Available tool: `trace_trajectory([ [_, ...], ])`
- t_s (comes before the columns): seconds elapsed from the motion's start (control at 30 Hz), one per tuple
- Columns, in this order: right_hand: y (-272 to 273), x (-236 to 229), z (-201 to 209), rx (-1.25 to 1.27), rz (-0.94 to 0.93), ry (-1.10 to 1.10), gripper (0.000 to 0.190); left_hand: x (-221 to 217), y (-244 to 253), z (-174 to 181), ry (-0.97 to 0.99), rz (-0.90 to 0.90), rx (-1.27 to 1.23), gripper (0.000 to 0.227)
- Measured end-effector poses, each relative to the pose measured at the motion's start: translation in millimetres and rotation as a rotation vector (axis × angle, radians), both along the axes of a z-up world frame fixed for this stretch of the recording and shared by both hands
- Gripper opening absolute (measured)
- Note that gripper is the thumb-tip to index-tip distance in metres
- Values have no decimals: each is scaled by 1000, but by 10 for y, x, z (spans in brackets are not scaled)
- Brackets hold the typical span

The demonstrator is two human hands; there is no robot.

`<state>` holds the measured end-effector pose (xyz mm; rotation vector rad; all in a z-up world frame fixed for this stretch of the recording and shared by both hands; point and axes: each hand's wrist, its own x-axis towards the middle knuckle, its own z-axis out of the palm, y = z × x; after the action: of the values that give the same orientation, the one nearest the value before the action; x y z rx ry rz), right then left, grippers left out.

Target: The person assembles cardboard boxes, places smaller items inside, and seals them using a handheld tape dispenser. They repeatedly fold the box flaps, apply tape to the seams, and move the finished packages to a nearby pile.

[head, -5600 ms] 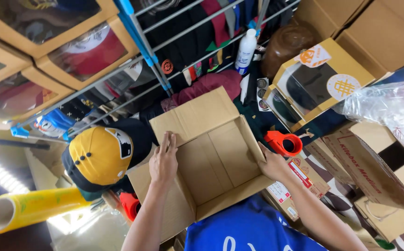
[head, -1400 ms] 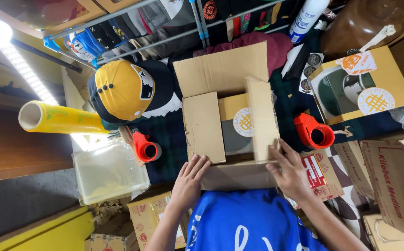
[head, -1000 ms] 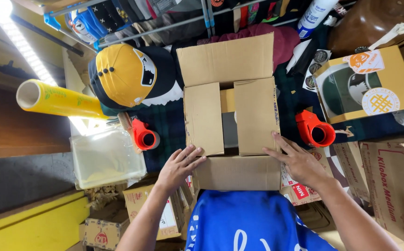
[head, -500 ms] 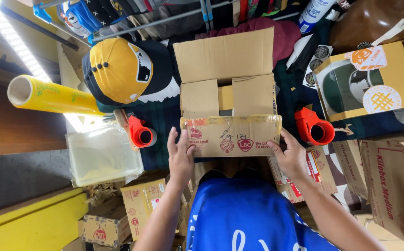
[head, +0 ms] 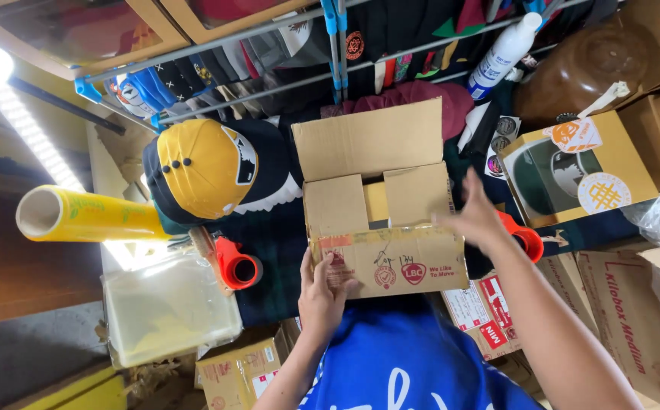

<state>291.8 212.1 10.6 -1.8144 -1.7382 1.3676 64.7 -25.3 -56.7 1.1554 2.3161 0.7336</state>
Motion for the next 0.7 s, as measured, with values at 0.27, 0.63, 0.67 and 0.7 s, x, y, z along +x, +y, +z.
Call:
trace_trajectory([
  [0.27, 850, -472, -431, -178, -343, 693, 83, -205, 93, 129, -253, -50, -36, 74],
  [0.63, 29, -38, -212, -268, 39, 517, 88, -380, 86, 186, -336, -125, 133, 97],
  [0.67, -40, -55, -188, -150, 101, 258, 90, -393, 128, 368, -425, -68, 30, 106],
  [0.7, -110, -64, -162, -32, 161, 1, 95, -398, 170, 551, -513, -9, -73, 114],
])
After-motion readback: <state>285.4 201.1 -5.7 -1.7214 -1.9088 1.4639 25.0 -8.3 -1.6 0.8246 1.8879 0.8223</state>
